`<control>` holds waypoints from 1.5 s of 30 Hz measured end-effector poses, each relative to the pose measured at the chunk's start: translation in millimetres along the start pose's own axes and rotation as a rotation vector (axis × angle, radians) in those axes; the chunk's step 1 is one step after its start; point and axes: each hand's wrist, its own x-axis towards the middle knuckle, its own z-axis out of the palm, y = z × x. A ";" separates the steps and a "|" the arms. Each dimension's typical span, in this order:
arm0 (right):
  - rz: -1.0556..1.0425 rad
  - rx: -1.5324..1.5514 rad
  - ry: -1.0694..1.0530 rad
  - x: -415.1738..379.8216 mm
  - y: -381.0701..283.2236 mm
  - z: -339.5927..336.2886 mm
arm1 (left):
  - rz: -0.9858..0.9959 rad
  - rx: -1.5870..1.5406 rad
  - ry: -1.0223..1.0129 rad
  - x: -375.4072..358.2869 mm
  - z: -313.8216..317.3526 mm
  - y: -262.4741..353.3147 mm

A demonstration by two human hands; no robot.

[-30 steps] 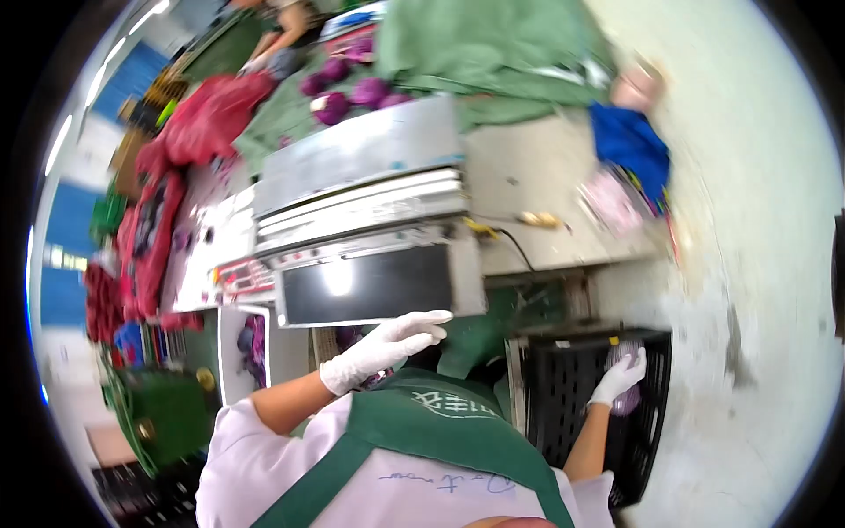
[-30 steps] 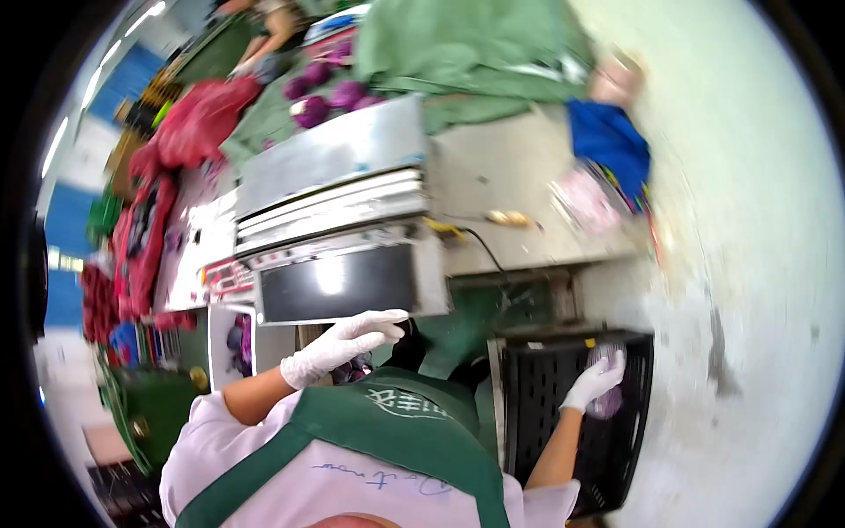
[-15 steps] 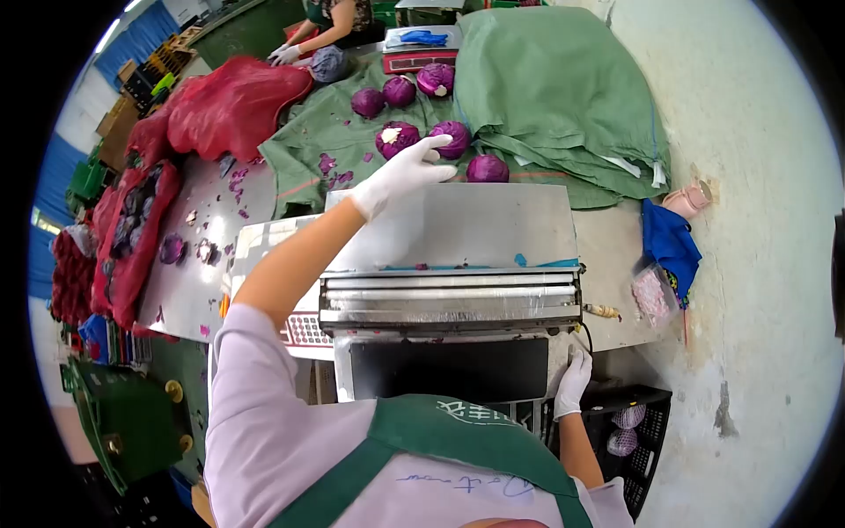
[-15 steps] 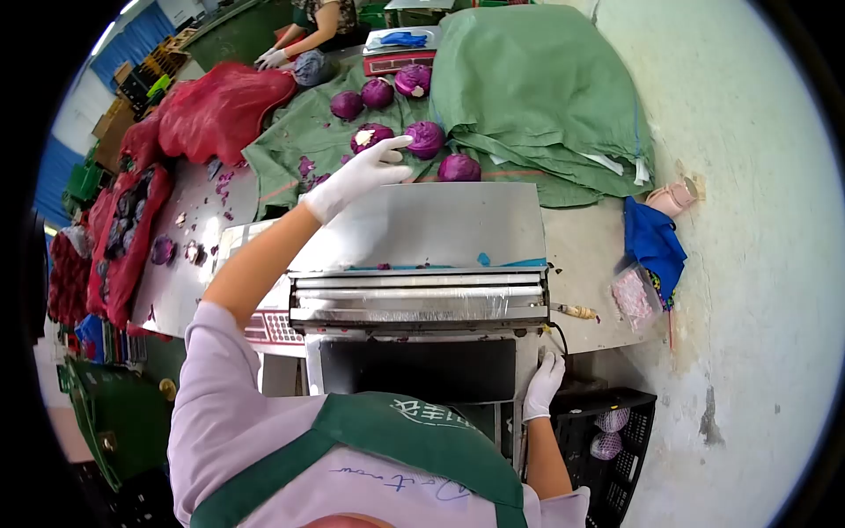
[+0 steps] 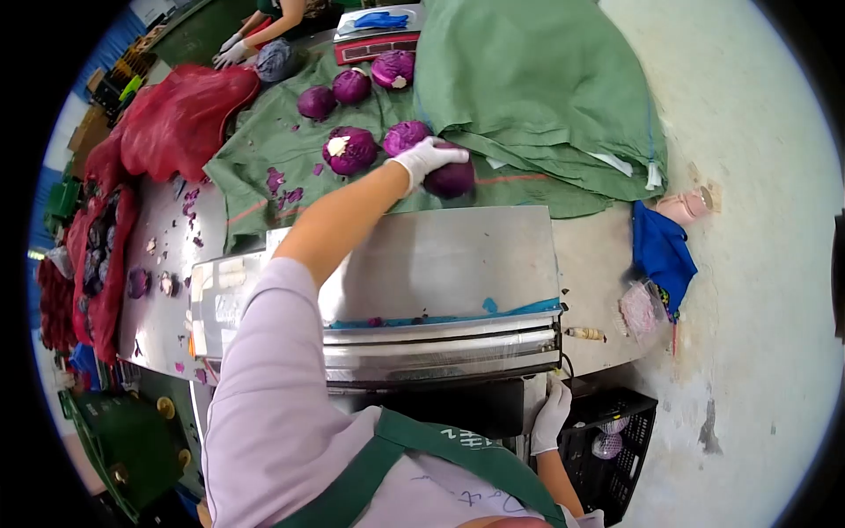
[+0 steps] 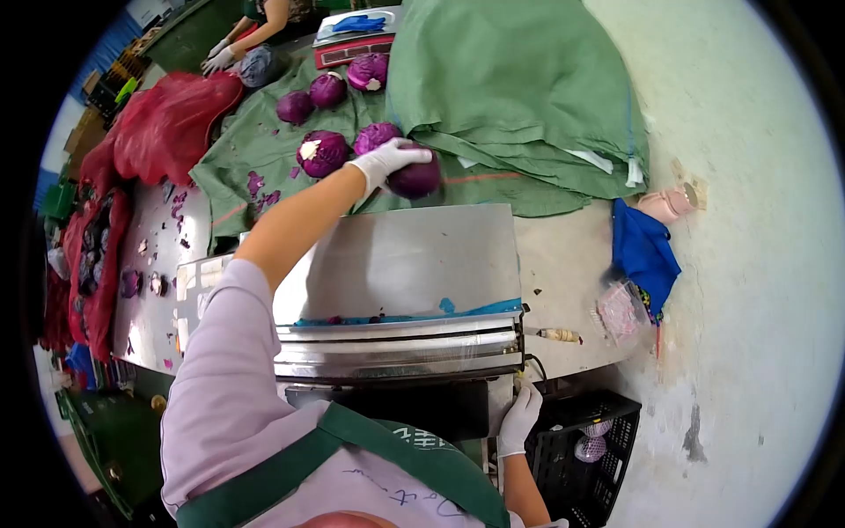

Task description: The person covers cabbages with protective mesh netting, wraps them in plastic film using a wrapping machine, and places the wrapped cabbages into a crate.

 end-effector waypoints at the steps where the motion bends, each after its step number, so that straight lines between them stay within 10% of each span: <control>1: 0.009 -0.006 0.018 -5.9 7.0 -2.0 | 0.032 -0.017 0.022 -38.1 -1.1 26.0; 7: 0.034 0.009 -0.055 -30.7 26.2 -22.9 | 0.120 -0.131 0.335 -273.0 -94.6 80.7; 15: -0.024 -0.085 -0.280 -41.5 59.0 -56.1 | -0.102 -0.106 0.903 -526.9 -169.6 -56.9; 22: 0.056 0.145 -0.294 -21.8 132.7 -56.6 | 0.084 0.142 0.988 -564.5 -185.0 -187.4; 45: -0.027 -0.183 -0.297 -36.3 87.9 -76.2 | 0.113 -0.214 1.366 -702.5 -176.5 -140.9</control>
